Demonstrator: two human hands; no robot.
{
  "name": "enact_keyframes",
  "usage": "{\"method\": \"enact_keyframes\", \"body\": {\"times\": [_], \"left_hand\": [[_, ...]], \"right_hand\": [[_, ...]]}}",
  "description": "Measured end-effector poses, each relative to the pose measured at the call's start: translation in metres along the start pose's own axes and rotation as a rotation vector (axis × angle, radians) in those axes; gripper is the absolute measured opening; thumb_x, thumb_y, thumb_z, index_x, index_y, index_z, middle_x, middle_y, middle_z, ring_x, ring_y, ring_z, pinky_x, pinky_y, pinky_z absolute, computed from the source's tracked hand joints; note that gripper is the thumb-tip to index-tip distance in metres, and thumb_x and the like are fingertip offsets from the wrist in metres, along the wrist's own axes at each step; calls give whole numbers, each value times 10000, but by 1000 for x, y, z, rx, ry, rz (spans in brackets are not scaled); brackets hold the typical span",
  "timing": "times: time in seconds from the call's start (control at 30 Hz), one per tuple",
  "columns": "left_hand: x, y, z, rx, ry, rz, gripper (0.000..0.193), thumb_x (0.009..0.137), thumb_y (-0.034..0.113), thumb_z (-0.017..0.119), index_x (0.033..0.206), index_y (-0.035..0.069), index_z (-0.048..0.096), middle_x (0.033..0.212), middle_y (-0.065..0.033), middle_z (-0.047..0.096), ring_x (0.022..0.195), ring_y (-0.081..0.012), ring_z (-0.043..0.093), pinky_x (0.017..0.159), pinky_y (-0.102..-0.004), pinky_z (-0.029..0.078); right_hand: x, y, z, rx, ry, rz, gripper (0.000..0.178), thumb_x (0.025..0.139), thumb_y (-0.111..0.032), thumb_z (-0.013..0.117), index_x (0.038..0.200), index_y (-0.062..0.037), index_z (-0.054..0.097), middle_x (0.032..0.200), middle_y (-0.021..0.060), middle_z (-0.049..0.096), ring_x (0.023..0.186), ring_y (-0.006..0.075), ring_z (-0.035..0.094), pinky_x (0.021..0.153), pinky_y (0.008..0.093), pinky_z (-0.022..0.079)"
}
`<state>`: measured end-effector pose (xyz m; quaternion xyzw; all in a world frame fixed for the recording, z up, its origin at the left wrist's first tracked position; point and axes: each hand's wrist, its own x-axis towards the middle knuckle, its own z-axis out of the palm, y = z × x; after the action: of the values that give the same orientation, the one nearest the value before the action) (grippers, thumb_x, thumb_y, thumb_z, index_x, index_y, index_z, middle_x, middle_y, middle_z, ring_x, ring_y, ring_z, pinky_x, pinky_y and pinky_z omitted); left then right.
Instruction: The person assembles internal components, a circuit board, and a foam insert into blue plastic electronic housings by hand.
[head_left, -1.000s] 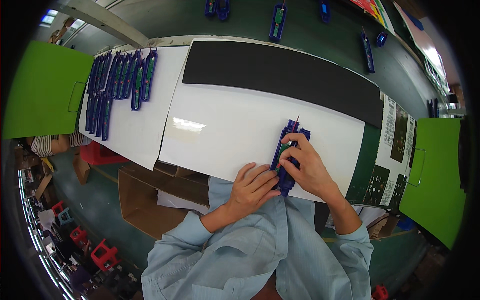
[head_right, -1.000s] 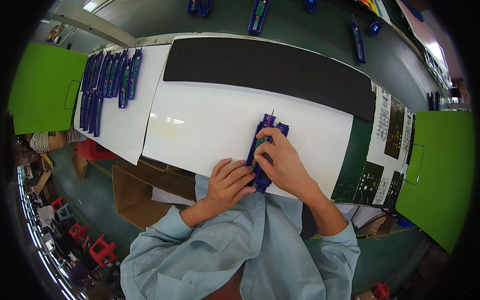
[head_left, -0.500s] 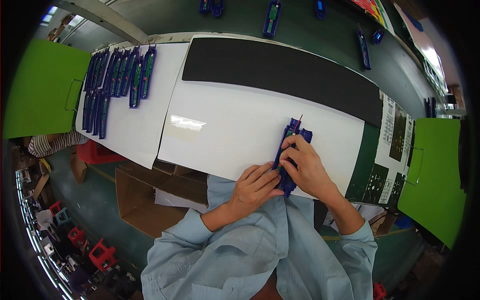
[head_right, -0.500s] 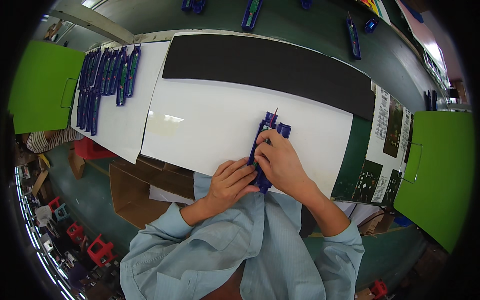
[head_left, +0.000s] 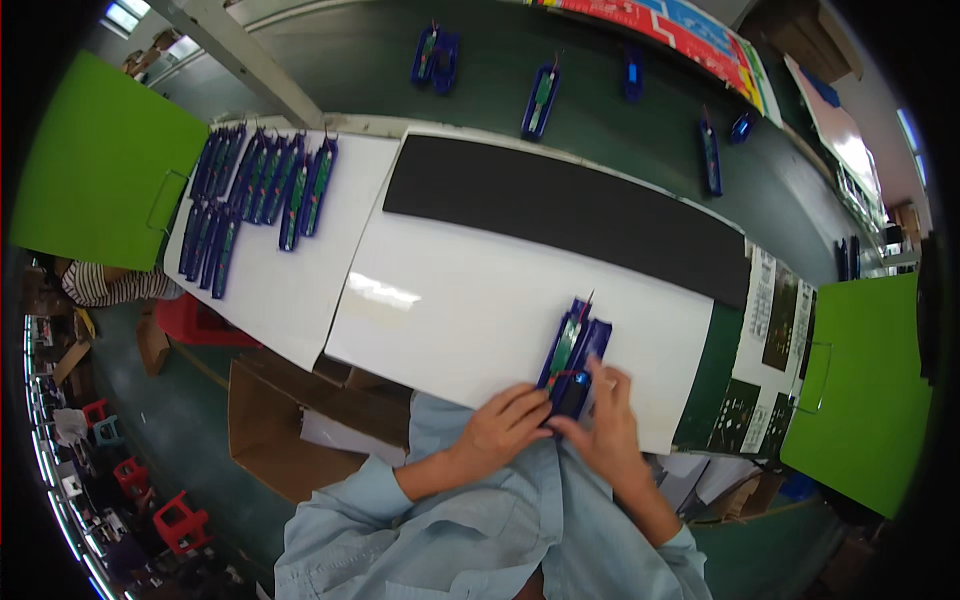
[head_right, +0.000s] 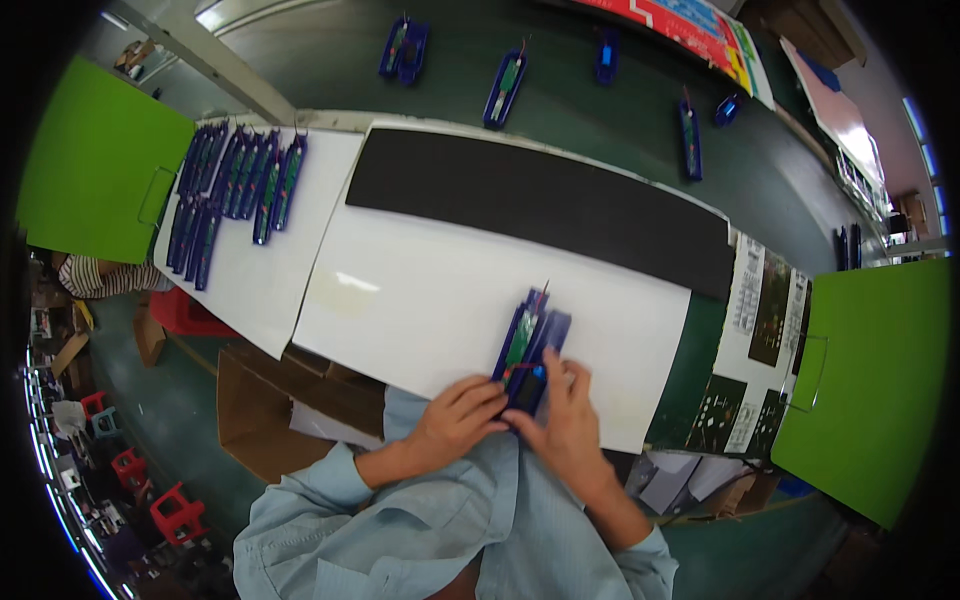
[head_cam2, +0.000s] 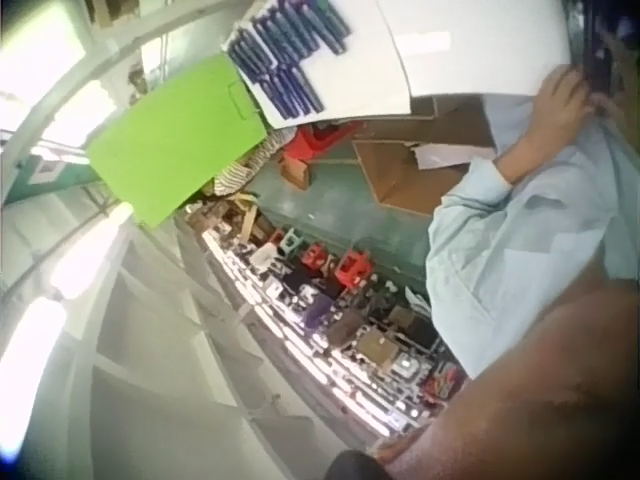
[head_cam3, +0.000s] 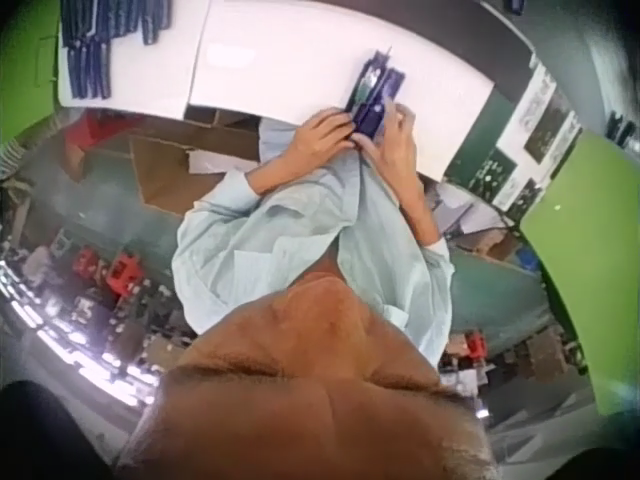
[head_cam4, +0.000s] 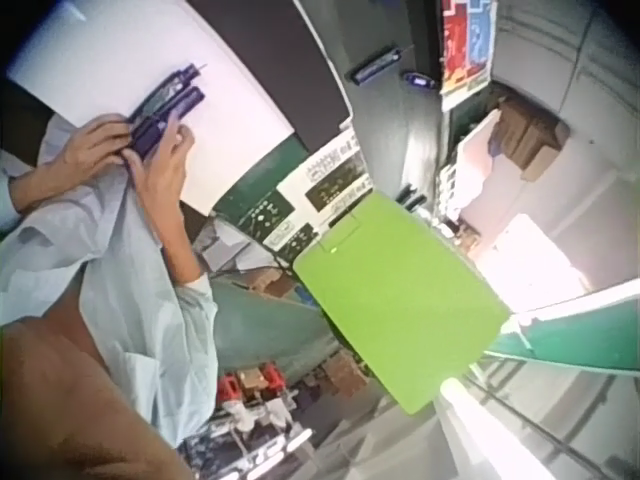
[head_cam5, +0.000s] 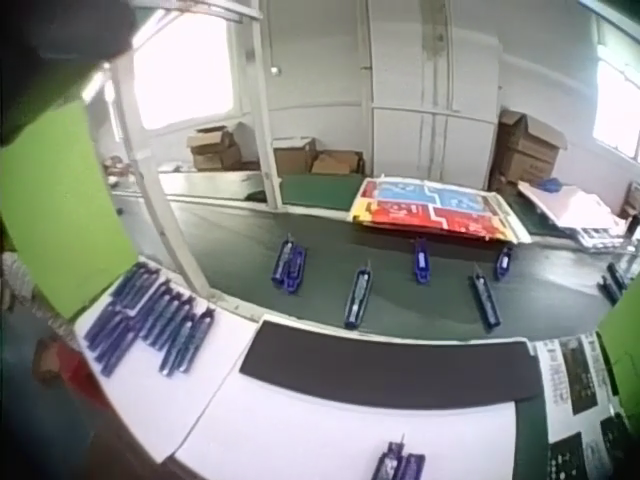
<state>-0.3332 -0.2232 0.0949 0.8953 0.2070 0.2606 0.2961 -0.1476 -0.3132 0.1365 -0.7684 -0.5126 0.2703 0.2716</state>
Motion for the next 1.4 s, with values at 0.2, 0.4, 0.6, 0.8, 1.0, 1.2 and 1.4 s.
{"method": "enact_keyframes", "body": {"times": [0.2,0.4,0.6,0.8,1.0,1.2,1.4], "left_hand": [[56,16,-40,-6,-38,118,272,774,159,826,933,12,661,1020,-110,627,1039,-309,640,833,-378,572],[212,-78,-38,285,92,230,236,803,198,767,923,59,618,999,-96,593,985,-273,602,778,-368,543],[311,-181,-18,374,31,114,316,825,177,789,1046,33,614,1124,-94,602,1019,-291,606,859,-414,523],[305,-203,-38,541,142,-191,463,814,95,802,1220,27,590,1280,-190,506,1129,-392,560,961,-446,473],[290,-227,-42,262,293,-81,293,836,17,751,1047,-8,549,1112,-199,480,1025,-392,551,826,-448,493],[151,-89,-64,127,392,-90,247,826,22,775,826,24,529,866,-155,511,709,-327,549,592,-419,459],[15,-5,-24,87,74,-226,304,733,147,878,866,80,614,925,-110,584,810,-295,602,656,-397,466]], "right_hand": [[33,13,-32,383,-149,-12,684,833,-2,782,1456,-66,505,1295,143,463,796,131,608,668,261,545],[238,30,-92,186,-140,-207,636,818,-136,779,1414,-73,567,1127,139,524,816,184,605,769,308,538],[410,64,-72,339,72,-137,693,823,-221,817,1433,-58,531,1193,190,536,909,281,660,766,399,570],[454,99,-72,-283,641,-213,476,870,-135,756,1311,-73,588,1226,235,539,1101,442,605,907,481,534],[419,92,-80,-24,478,-260,229,863,-88,759,1074,-24,699,1018,158,626,881,307,674,795,416,545],[178,19,-79,144,155,-409,304,809,-93,827,1051,-38,651,1064,144,560,871,285,653,760,380,562],[18,14,5,73,-121,-505,407,829,-199,833,1156,-39,652,1175,164,619,979,320,668,800,408,582]]}}
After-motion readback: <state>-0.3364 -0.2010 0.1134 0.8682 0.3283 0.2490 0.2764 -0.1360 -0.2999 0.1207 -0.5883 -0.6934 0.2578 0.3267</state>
